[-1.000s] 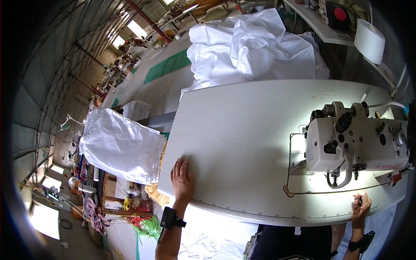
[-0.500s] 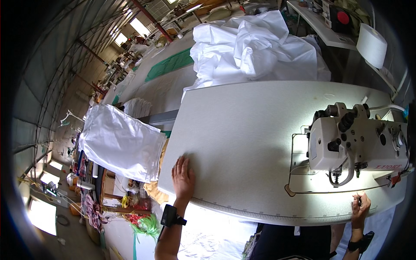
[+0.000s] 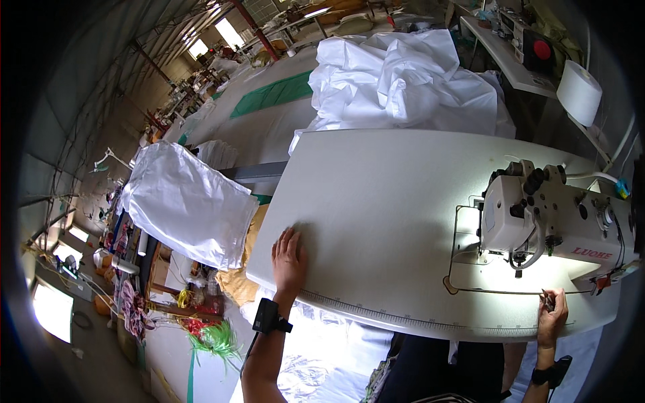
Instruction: The person is sewing large white plastic sheets together using an industrial sewing machine.
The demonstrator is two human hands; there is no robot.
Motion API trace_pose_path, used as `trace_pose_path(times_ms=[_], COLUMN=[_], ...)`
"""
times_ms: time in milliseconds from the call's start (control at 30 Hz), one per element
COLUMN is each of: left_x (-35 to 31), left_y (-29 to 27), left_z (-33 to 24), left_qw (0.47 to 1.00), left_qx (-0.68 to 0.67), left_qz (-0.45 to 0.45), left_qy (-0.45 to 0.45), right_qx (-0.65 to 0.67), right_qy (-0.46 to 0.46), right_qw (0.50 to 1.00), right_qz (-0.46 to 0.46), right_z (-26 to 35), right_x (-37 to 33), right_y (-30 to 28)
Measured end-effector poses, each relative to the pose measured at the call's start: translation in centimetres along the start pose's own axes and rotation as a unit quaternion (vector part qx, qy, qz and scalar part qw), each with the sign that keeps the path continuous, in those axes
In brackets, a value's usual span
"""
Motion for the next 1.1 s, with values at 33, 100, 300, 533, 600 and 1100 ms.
trace_pose_path(times_ms=[33,100,300,533,600,1100], left_x=[0.0,-0.9,-15.5,-25.1,-26.5,-29.1], left_y=[-0.3,-0.6,7.1,25.2,28.9,40.7], left_z=[-0.2,-0.5,0.3,-9.8,-11.2,-7.0], left_qw=[0.998,0.991,0.797,0.882,0.901,0.949], left_qx=[-0.055,-0.113,-0.231,-0.408,-0.347,-0.162], left_qz=[-0.026,-0.055,-0.484,0.021,0.114,0.216], left_qy=[-0.024,-0.051,-0.278,-0.236,-0.233,-0.165], right_qx=[0.027,0.016,-0.103,-0.143,-0.138,-0.096], right_qy=[0.012,-0.001,-0.046,-0.083,-0.073,-0.012], right_qw=[0.999,1.0,0.991,0.983,0.985,0.995], right_qz=[0.016,-0.006,-0.07,-0.08,-0.073,-0.008], right_z=[0.7,1.4,0.1,-0.5,-0.6,-2.0], right_x=[-0.1,-0.1,0.4,1.0,0.9,0.5], right_y=[-0.2,-0.4,-0.3,-0.1,-0.1,0.7])
Point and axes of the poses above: each hand's wrist, its own x-axis towards the middle knuckle, its own y-axis out of the palm, z = x × y, the point moved 2 cm from there along x, towards the middle knuckle, and after that the axes turned 14 degrees about y, right-handed, at the moved point
